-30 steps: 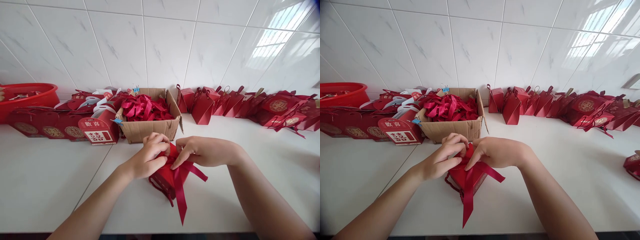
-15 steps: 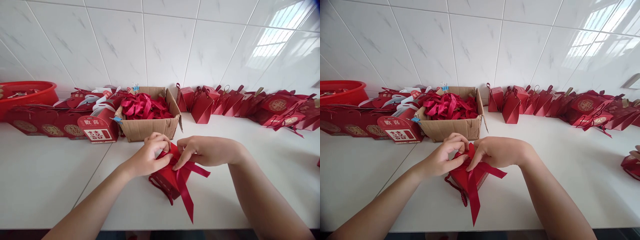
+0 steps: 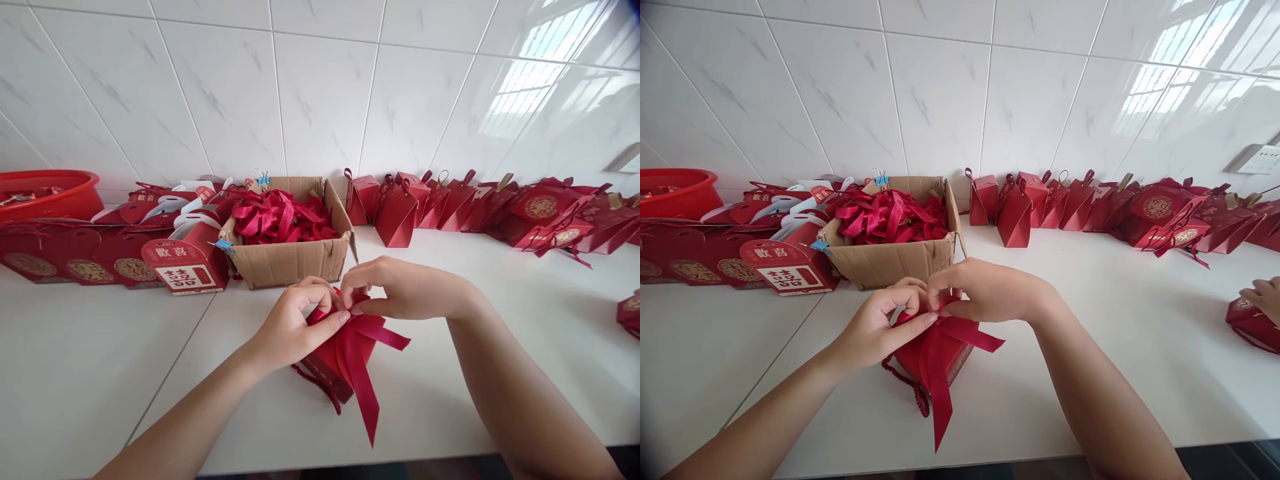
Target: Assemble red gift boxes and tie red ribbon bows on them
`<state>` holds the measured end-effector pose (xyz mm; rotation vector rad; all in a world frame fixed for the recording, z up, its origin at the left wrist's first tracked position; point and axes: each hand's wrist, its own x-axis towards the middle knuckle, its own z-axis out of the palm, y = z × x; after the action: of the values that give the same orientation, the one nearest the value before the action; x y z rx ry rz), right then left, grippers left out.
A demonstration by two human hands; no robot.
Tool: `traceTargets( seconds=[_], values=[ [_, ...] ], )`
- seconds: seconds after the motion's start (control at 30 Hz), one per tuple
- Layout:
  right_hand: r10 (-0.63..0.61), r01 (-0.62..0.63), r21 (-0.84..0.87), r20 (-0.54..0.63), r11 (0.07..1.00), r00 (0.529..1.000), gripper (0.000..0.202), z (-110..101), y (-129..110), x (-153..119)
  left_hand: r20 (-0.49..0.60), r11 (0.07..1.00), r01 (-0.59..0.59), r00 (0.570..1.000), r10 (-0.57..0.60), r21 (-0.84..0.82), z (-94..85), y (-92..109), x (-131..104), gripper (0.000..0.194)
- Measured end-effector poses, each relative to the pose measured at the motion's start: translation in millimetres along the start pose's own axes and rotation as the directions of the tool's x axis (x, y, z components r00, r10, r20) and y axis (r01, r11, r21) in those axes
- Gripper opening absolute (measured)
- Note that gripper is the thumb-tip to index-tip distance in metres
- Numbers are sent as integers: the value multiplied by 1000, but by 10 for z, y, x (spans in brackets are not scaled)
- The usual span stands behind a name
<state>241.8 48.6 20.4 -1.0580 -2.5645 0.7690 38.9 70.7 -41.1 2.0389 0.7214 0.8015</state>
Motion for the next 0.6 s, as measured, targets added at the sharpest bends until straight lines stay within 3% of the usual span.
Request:
traceTargets(
  seconds=[0.2,0.6],
  values=[
    [74,-75,-58,-22,995,997,11,-7,-8,-2,-127,999,33,991,-30,21,97,36,-9,44],
    [140,-149,-101,-90,984,986,12,-52,92,-26,-93,992,-68,993,78,108,96,-15,-28,48]
  ],
)
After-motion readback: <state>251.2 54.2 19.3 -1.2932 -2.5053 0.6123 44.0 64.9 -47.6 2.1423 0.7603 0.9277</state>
